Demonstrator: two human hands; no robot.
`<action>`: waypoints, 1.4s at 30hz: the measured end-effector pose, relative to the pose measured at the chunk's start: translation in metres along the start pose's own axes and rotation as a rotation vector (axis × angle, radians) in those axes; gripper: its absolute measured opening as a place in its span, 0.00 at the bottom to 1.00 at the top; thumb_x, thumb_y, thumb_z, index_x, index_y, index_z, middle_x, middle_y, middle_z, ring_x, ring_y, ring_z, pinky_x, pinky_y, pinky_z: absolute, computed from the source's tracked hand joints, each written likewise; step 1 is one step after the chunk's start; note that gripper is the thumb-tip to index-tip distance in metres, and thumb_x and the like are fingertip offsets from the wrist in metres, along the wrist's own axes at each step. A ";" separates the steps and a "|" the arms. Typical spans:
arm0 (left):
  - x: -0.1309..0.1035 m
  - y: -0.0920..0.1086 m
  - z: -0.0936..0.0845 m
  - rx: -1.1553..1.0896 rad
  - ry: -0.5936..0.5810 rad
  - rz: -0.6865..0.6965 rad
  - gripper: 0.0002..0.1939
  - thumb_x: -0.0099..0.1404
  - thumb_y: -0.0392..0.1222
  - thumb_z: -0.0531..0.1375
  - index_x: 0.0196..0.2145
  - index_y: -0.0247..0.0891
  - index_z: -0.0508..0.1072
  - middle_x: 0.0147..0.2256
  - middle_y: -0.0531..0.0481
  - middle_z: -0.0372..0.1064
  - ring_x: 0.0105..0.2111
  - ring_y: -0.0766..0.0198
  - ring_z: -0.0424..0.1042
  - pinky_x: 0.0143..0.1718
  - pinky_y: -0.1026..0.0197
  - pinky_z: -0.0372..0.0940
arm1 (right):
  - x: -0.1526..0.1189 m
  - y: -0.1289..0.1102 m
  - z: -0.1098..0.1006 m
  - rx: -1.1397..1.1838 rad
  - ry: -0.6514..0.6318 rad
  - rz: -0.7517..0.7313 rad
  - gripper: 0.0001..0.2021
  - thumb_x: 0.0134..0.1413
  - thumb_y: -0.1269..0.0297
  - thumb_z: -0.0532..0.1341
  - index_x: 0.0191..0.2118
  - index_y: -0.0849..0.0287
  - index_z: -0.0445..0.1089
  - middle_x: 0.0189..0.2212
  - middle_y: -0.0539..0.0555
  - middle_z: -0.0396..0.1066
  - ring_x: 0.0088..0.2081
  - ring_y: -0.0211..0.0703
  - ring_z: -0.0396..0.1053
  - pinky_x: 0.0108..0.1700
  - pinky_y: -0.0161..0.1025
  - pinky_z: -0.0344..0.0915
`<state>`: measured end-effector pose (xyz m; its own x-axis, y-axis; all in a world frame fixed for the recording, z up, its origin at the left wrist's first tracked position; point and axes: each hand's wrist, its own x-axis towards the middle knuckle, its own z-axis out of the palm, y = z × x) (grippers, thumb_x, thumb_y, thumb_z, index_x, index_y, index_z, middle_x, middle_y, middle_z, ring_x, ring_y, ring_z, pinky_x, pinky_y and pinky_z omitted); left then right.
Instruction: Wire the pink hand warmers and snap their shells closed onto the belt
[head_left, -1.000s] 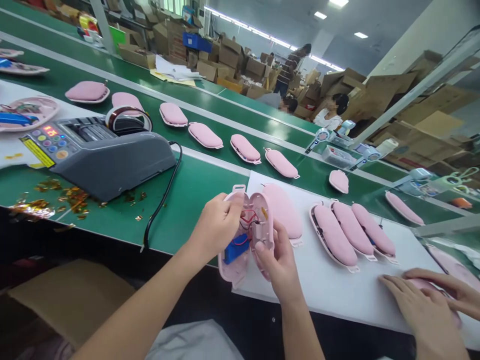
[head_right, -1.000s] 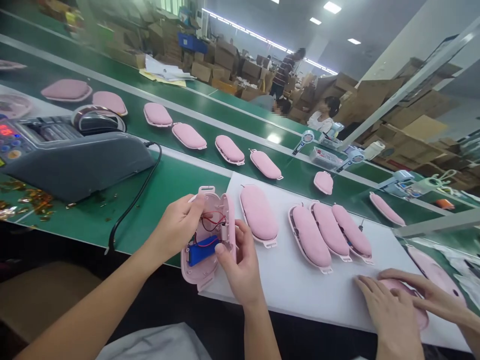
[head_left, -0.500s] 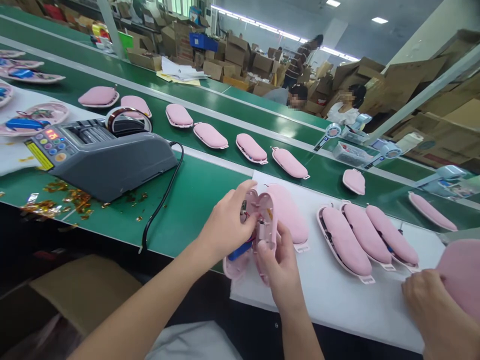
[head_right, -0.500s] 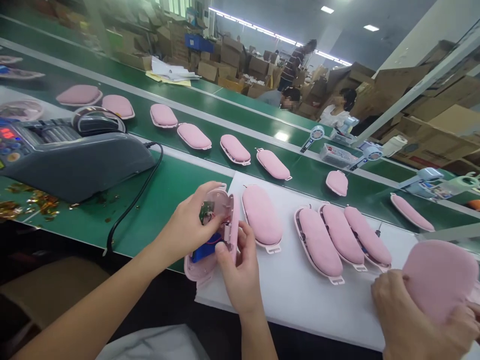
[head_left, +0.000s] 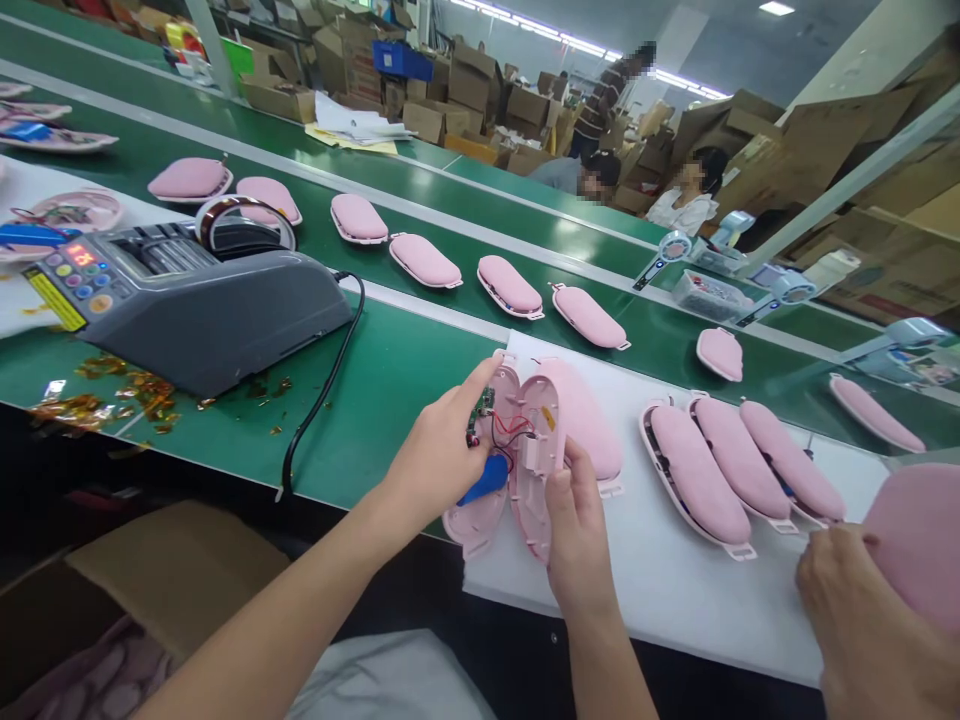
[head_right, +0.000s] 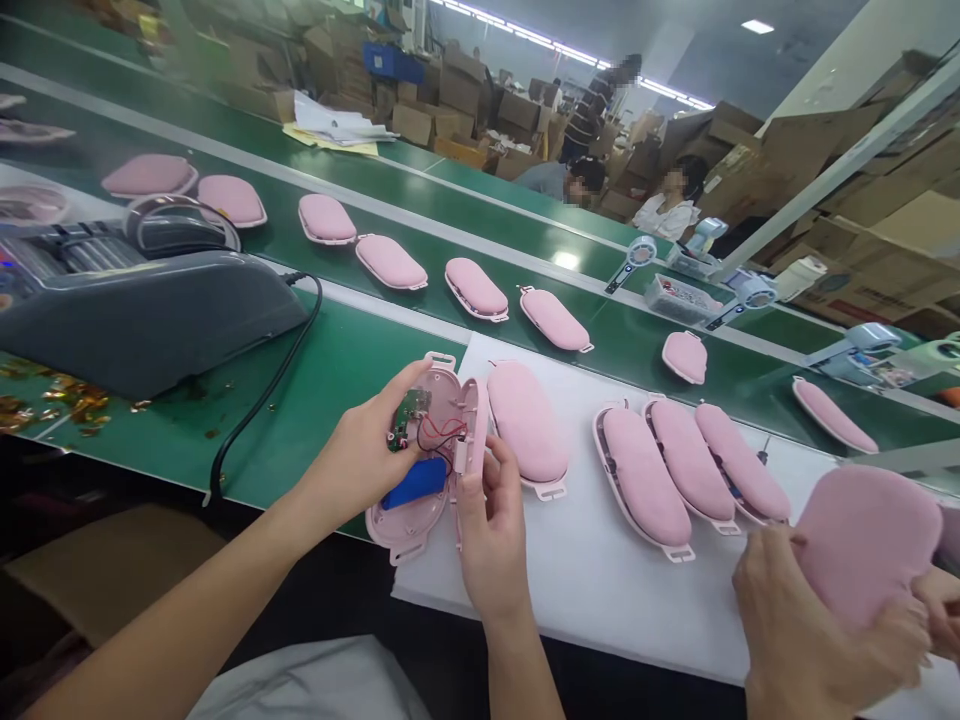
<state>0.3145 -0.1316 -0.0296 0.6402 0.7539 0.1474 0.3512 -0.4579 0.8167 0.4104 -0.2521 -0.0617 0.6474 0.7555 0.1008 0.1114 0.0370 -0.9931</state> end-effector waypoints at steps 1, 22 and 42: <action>0.000 0.002 0.001 0.022 0.023 -0.054 0.40 0.58 0.30 0.57 0.65 0.49 0.49 0.46 0.48 0.72 0.44 0.56 0.72 0.43 0.57 0.67 | -0.001 0.000 0.001 -0.006 0.005 0.008 0.21 0.60 0.48 0.55 0.53 0.54 0.61 0.49 0.56 0.71 0.48 0.45 0.71 0.45 0.40 0.68; -0.012 -0.012 0.006 -0.290 0.066 0.148 0.35 0.61 0.29 0.52 0.64 0.45 0.48 0.58 0.46 0.59 0.56 0.58 0.62 0.55 0.58 0.61 | 0.000 -0.007 0.020 -0.117 0.076 0.068 0.23 0.57 0.47 0.57 0.54 0.53 0.62 0.51 0.55 0.70 0.51 0.45 0.68 0.47 0.39 0.68; -0.008 -0.015 0.040 -1.395 -0.044 -0.194 0.32 0.54 0.46 0.64 0.53 0.46 0.54 0.40 0.52 0.67 0.40 0.61 0.69 0.44 0.57 0.64 | 0.005 -0.005 0.031 -0.177 0.013 0.041 0.19 0.59 0.48 0.55 0.48 0.56 0.65 0.45 0.56 0.72 0.44 0.46 0.71 0.42 0.42 0.68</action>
<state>0.3308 -0.1496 -0.0657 0.6901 0.7233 -0.0256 -0.5050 0.5065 0.6989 0.3895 -0.2280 -0.0576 0.6634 0.7457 0.0618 0.2146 -0.1104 -0.9704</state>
